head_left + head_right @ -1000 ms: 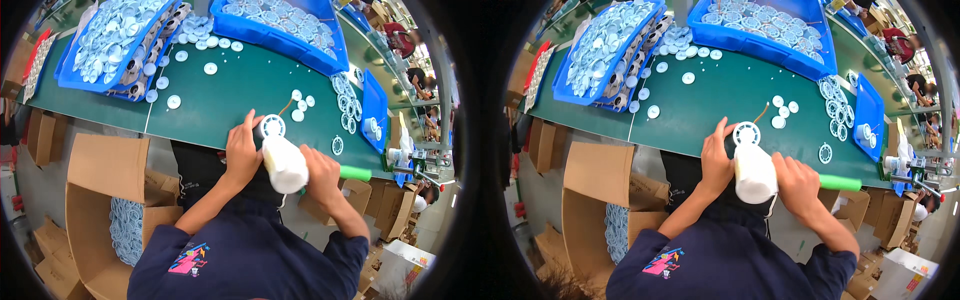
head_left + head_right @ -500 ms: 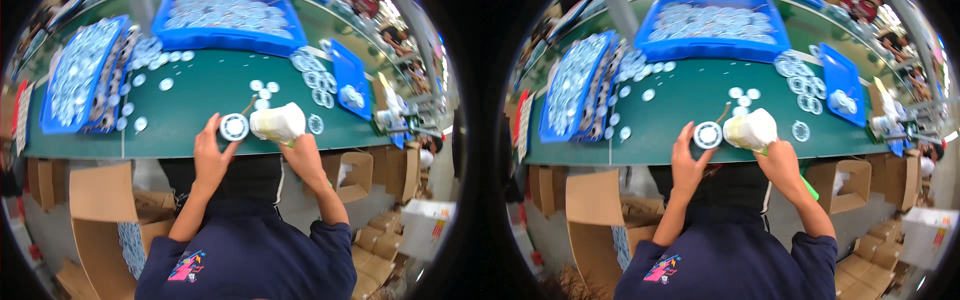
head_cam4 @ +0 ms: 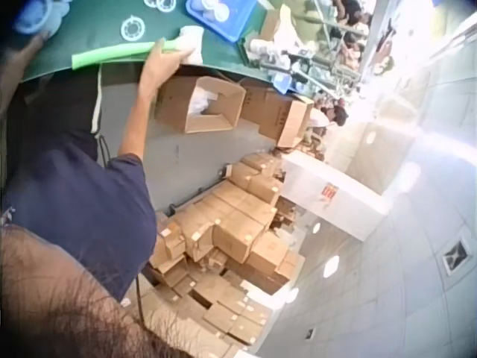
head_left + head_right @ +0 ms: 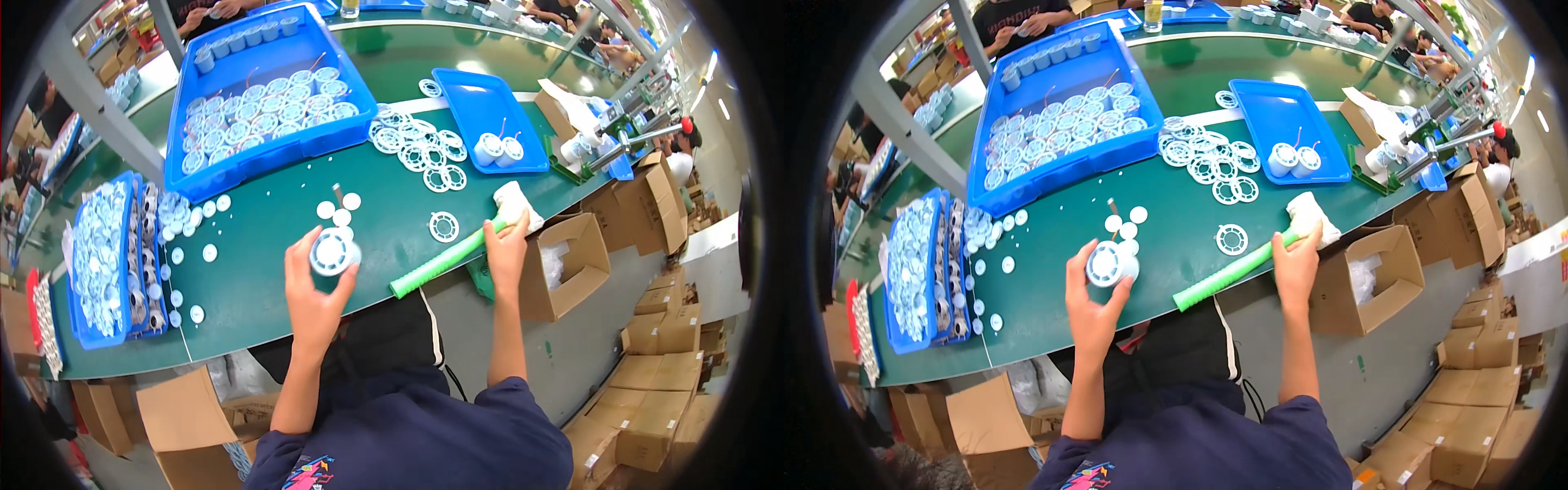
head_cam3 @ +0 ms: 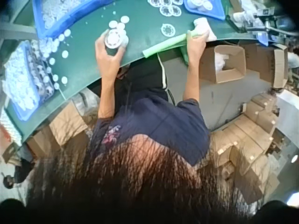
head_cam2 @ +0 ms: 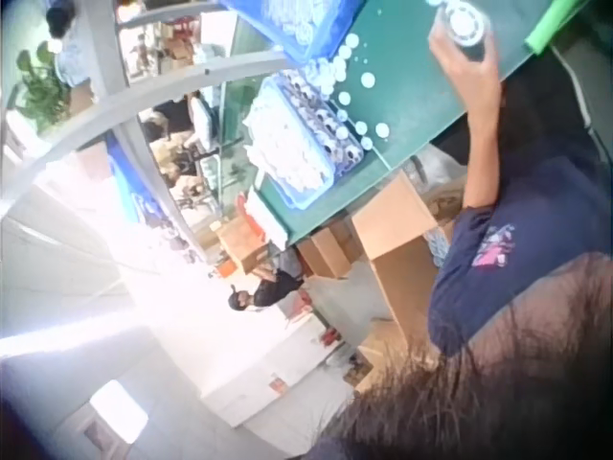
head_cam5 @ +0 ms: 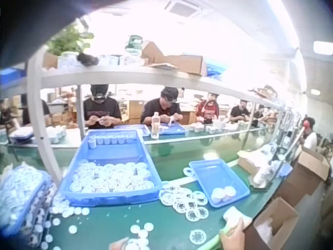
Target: Assembling small circular electronic components using a rubber mallet and manual dexterity on an electronics factory production line.
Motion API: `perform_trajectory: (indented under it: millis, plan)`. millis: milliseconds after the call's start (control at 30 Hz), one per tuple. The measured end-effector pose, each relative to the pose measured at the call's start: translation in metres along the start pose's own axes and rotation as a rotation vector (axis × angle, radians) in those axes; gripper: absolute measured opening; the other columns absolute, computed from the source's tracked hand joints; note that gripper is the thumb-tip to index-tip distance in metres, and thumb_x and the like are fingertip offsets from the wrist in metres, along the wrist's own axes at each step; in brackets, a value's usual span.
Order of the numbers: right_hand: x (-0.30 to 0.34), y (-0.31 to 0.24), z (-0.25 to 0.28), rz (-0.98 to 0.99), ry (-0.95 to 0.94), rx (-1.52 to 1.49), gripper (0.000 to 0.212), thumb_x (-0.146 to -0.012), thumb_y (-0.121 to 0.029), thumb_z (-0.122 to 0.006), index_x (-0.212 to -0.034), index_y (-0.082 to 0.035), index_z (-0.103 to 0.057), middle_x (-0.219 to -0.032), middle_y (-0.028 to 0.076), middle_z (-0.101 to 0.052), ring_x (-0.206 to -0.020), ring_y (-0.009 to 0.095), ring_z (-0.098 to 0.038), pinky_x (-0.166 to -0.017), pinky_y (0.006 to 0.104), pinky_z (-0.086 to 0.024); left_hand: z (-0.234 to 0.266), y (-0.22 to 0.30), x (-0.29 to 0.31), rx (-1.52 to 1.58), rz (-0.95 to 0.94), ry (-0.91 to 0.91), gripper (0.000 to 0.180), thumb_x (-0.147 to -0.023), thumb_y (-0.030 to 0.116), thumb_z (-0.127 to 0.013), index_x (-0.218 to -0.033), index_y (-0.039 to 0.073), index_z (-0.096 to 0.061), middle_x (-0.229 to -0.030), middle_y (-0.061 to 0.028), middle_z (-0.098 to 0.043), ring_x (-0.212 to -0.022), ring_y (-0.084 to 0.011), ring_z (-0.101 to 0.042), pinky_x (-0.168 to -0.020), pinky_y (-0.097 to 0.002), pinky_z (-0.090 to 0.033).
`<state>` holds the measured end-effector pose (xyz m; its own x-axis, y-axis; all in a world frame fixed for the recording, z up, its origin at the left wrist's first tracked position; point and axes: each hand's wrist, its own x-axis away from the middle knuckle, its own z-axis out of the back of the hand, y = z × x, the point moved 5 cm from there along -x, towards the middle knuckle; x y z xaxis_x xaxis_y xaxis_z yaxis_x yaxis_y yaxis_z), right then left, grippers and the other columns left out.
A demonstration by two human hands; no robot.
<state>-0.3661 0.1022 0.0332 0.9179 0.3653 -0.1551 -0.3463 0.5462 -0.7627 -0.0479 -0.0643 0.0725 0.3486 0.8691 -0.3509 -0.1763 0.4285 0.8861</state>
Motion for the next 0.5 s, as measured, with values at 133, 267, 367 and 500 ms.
perform_trajectory:
  millis: [133, 267, 367, 500]
  plan:
    - [0.007, -0.004, -0.013, -0.036, 0.074, 0.044, 0.089, -0.090, -0.021, -0.071, -0.162, -0.002, -0.022, -0.096, 0.022, -0.065, -0.086, 0.037, -0.065, -0.079, 0.0477, -0.051, -0.067, 0.023, -0.071, 0.059, -0.146, -0.114, 0.061, -0.082, 0.006, -0.078, -0.138, 0.001, -0.054, -0.125, -0.0135, -0.060, -0.116, -0.0252, -0.062, -0.101, -0.0365, -0.049]
    - [0.017, -0.010, -0.024, 0.024, 0.114, -0.059, 0.089, -0.090, -0.021, -0.070, -0.162, -0.002, -0.023, -0.094, 0.021, -0.065, -0.082, 0.039, -0.063, -0.076, 0.0486, -0.049, -0.162, 0.036, -0.144, 0.020, -0.291, -0.247, 0.065, -0.082, 0.011, -0.083, -0.139, 0.000, -0.052, -0.130, -0.0235, -0.059, -0.121, -0.0408, -0.060, -0.104, -0.0431, -0.047]
    - [0.021, -0.006, -0.024, 0.003, 0.109, -0.028, 0.092, -0.089, -0.018, -0.069, -0.164, -0.004, -0.019, -0.085, 0.017, -0.060, -0.073, 0.036, -0.059, -0.072, 0.0484, -0.048, -0.254, 0.036, -0.189, -0.027, -0.421, -0.283, 0.063, -0.082, 0.011, -0.080, -0.137, -0.002, -0.053, -0.131, -0.0262, -0.058, -0.121, -0.0453, -0.059, -0.103, -0.0473, -0.048]
    - [0.021, -0.001, -0.028, 0.021, 0.113, -0.035, 0.096, -0.087, -0.016, -0.070, -0.166, -0.006, -0.017, -0.081, 0.013, -0.055, -0.068, 0.031, -0.055, -0.068, 0.0455, -0.048, -0.349, 0.011, -0.212, -0.285, -0.498, -0.387, 0.065, -0.081, 0.022, -0.081, -0.136, 0.006, -0.052, -0.121, -0.0214, -0.061, -0.106, -0.0425, -0.064, -0.092, -0.0505, -0.052]
